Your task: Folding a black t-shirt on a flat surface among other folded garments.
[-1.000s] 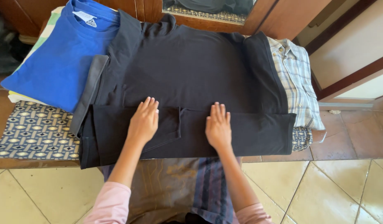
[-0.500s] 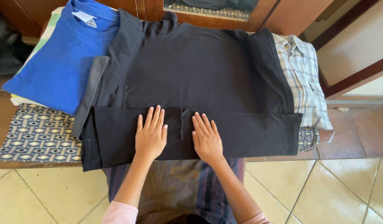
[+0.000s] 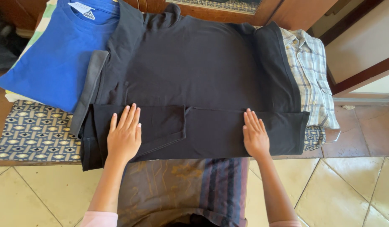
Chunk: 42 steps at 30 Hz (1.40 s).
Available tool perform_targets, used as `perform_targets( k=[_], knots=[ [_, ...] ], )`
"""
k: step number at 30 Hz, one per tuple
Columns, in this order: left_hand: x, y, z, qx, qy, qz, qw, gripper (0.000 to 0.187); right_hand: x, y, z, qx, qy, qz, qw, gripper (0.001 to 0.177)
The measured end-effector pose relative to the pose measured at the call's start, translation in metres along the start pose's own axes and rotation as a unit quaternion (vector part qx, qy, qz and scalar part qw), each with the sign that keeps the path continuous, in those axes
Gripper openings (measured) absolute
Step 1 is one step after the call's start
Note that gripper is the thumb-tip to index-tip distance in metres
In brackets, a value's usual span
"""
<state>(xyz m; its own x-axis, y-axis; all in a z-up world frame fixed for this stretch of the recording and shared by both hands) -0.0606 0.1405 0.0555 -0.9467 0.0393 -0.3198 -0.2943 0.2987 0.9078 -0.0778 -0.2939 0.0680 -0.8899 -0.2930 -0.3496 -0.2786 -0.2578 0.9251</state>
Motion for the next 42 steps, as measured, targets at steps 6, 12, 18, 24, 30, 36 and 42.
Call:
perform_targets(
  k=[6,12,18,24,30,36,42],
  knots=[
    [0.007,0.017,0.015,-0.014,0.010,-0.010,1.000,0.051,0.027,0.027,-0.030,-0.018,0.026,-0.023,0.999,0.047],
    [0.013,0.023,0.032,-0.001,0.027,-0.024,0.999,0.050,0.043,0.044,-0.052,0.018,0.044,-0.038,0.998,0.046],
    [0.017,0.018,0.040,-0.001,0.044,-0.038,0.998,0.055,0.057,0.044,-0.094,0.044,0.002,-0.050,0.998,0.050],
    [0.018,0.018,0.041,-0.019,0.048,-0.043,0.998,0.058,0.059,0.037,-0.109,0.065,-0.065,-0.027,0.995,0.059],
    [0.017,0.022,0.036,-0.021,0.042,-0.055,0.997,0.058,0.059,0.024,-0.119,0.091,-0.160,-0.041,0.982,0.066],
    [0.006,0.037,-0.001,-0.058,-0.028,-0.045,0.997,0.058,0.010,0.021,-0.017,0.114,-0.069,-0.014,0.991,0.066],
    [-0.007,0.014,-0.076,0.046,-0.145,-0.014,0.988,0.055,-0.046,-0.014,0.114,0.006,0.082,-0.006,0.997,0.057]
  ],
)
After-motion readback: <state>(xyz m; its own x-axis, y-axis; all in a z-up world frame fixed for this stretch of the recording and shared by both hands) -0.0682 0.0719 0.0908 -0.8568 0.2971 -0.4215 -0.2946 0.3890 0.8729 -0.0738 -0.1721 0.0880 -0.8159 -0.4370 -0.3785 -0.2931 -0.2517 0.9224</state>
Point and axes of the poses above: each hand's wrist, its own x-axis away from the middle knuckle, its own y-axis out of the back of the hand, z = x × y, the point moved 6 cm from there along -x, towards the middle knuckle, and after that the axes turned 9 degrees about y, right-handed, at the moved point
